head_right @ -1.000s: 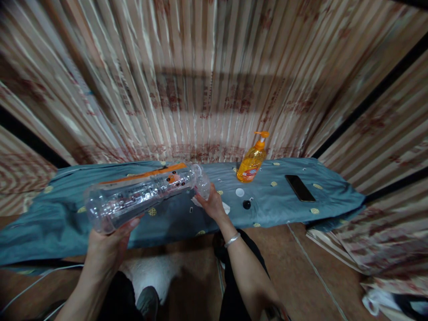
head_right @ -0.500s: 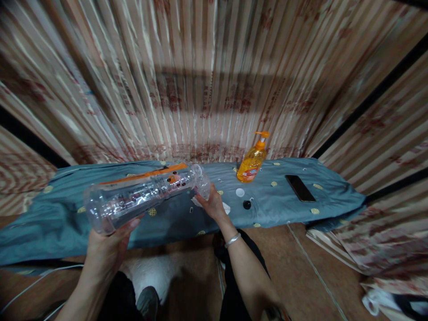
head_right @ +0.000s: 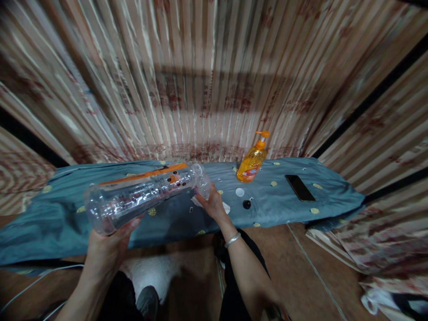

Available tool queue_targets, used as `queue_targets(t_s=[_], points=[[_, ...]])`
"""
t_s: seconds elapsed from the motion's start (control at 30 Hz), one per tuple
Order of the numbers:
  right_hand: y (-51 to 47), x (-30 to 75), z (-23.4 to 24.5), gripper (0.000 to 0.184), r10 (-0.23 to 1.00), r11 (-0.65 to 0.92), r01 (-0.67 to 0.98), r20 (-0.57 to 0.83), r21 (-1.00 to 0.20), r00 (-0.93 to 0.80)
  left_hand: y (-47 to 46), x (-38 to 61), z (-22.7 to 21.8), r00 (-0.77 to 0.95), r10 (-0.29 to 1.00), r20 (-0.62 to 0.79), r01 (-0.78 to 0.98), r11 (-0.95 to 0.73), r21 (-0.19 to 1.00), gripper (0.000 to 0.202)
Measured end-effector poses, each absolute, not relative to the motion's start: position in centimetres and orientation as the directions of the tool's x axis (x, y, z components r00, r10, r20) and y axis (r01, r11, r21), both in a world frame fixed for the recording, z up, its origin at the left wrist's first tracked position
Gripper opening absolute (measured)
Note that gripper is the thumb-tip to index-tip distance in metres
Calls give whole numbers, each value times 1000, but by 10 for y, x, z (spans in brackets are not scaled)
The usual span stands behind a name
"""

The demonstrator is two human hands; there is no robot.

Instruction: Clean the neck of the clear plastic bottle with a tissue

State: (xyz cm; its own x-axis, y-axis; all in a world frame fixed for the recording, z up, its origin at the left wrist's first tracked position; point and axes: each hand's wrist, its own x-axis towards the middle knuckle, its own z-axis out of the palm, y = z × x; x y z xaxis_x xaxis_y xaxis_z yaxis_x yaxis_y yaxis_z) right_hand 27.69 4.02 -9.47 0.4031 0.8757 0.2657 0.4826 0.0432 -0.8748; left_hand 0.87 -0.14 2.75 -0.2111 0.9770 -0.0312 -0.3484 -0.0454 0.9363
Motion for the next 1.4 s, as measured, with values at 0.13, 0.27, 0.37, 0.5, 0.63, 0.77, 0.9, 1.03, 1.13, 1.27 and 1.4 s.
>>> queue_targets(t_s=[0.13,0.27,0.37,0.5,0.63,0.77,0.9,1.03,1.13,1.27,1.4], points=[[41,279,-97,48,874,74,491,293,-868,388,-2,10,28,-208,978,-30,-345,-45,937,67],[41,280,-99,48,870,84,495,306,-865,386,-2,10,27,-216,976,-29,-348,-49,936,67],[41,279,-99,49,870,75,491,297,-868,393,-2,9,26,-220,975,-24,-347,-55,936,64],[40,278,-96,52,876,51,488,274,-871,397,-2,8,26,-214,977,-19,-349,-58,935,67],[39,279,-95,53,881,48,487,266,-872,391,-1,9,25,-204,979,-5,-347,-68,935,68],[40,278,-98,52,873,58,494,284,-867,397,-1,8,23,-182,983,4,-326,-64,943,67],[41,278,-100,51,866,46,499,284,-865,413,-1,6,21,-190,982,4,-309,-64,949,72],[41,278,-101,50,866,43,500,282,-865,413,-1,4,19,-167,986,13,-305,-64,950,73],[41,279,-101,51,870,44,502,280,-864,406,-1,2,17,-147,989,15,-304,-60,951,75],[40,279,-102,49,870,49,510,288,-859,401,0,-1,13,-134,991,21,-309,-62,949,78],[41,279,-104,51,869,45,515,288,-856,403,1,-2,10,-119,992,29,-313,-66,947,79]])
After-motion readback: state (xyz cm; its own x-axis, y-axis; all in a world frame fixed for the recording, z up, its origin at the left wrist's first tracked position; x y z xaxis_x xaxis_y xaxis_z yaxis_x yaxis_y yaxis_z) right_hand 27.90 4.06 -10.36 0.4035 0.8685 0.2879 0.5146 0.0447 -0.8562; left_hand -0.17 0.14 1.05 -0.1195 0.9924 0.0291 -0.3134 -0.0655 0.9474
